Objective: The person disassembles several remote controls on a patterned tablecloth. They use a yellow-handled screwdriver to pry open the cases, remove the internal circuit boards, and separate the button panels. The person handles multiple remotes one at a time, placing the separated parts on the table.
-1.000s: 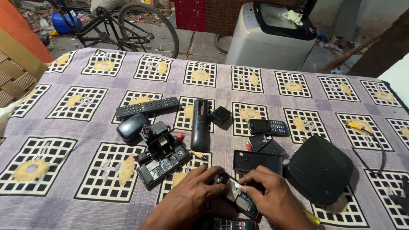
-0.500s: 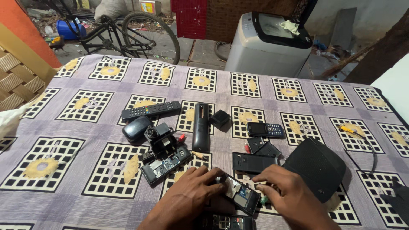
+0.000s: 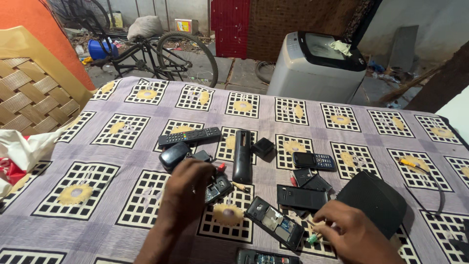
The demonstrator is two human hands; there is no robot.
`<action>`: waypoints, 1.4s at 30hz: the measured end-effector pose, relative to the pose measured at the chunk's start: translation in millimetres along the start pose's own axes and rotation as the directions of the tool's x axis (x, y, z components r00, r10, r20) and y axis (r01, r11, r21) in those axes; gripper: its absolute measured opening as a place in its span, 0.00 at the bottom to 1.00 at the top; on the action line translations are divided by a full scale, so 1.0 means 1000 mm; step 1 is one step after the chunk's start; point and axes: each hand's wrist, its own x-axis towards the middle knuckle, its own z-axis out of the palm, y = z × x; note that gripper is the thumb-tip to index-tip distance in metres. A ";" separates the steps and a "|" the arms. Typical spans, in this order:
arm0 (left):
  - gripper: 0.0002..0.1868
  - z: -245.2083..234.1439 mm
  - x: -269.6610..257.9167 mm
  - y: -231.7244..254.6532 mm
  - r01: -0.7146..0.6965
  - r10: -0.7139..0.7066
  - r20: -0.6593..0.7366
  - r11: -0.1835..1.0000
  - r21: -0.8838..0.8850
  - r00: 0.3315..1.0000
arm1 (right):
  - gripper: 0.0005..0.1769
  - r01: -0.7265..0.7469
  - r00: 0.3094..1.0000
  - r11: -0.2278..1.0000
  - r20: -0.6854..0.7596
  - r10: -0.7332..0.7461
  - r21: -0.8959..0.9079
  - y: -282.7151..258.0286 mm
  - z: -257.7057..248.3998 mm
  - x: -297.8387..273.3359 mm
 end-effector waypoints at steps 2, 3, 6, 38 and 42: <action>0.05 -0.004 -0.002 -0.003 0.074 -0.075 -0.028 0.997 -0.029 0.997 | 0.16 0.059 0.994 0.998 0.095 -0.058 -0.008 -0.008 0.002 -0.001; 0.06 -0.006 -0.004 -0.004 0.111 -0.113 -0.041 0.993 -0.044 0.993 | 0.17 0.089 0.986 0.996 0.142 -0.087 -0.009 -0.012 0.003 -0.001; 0.04 0.006 -0.004 -0.005 0.034 -0.036 0.070 0.999 0.034 0.997 | 0.19 0.136 0.980 0.991 0.148 -0.136 0.010 -0.023 0.012 -0.003; 0.35 -0.022 0.065 -0.143 0.702 -0.755 0.405 0.644 0.306 0.516 | 0.12 0.189 0.979 0.980 -0.072 -0.193 -0.057 -0.004 0.041 0.013; 0.22 -0.025 0.060 -0.125 0.632 -0.727 0.375 0.686 0.360 0.575 | 0.11 0.248 0.966 0.967 -0.062 -0.251 -0.051 0.006 0.044 0.017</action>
